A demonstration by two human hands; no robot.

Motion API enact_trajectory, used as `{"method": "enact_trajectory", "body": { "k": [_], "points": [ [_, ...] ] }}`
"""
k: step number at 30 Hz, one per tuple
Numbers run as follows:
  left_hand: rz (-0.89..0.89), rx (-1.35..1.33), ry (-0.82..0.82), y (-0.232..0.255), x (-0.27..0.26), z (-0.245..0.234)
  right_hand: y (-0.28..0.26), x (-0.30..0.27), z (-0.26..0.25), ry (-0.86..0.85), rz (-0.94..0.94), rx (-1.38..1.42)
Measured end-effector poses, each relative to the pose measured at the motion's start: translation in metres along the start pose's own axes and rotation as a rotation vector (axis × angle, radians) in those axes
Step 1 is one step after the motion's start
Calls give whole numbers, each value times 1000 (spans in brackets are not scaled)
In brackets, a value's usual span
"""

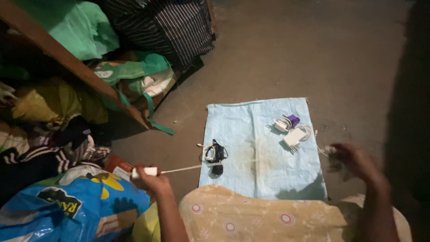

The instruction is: The person sits on the floor and wipes several phone chargers and cables with a cloth. They handle each item one at a time, wiping the adapter and cable, then place them back on a light blue cloth.

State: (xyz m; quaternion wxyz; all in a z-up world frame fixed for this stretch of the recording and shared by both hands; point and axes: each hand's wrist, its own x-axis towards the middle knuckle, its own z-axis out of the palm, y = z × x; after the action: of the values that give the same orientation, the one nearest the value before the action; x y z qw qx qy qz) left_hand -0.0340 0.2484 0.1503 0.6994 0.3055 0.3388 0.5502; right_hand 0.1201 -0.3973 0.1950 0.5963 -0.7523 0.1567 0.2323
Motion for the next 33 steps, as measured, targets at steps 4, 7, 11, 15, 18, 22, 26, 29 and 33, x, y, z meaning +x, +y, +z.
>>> {"method": "enact_trajectory", "body": {
  "k": [4,7,11,15,18,22,26,29,33],
  "points": [
    [-176,176,-496,-43,-67,0,42,35,34,162,-705,-449],
    [-332,332,-1075,-66,-168,16,54,44,90,187,-527,-735],
    [-500,404,-1518,-82,-268,47,58,29,141,56,-662,-700],
    [161,725,-1635,-92,-292,61,58,17,156,67,-750,-796],
    [28,887,-1651,-87,-290,59,70,28,144,148,-738,-620],
    [-443,721,-1476,-82,-289,55,87,55,115,165,-511,115],
    [-403,569,-1356,-70,-266,45,75,70,73,240,-563,659],
    [-568,477,-1248,-64,-247,34,61,51,53,0,-508,594],
    [-726,446,-1140,-69,-248,28,55,9,135,-402,-492,-110]
  ]
}}
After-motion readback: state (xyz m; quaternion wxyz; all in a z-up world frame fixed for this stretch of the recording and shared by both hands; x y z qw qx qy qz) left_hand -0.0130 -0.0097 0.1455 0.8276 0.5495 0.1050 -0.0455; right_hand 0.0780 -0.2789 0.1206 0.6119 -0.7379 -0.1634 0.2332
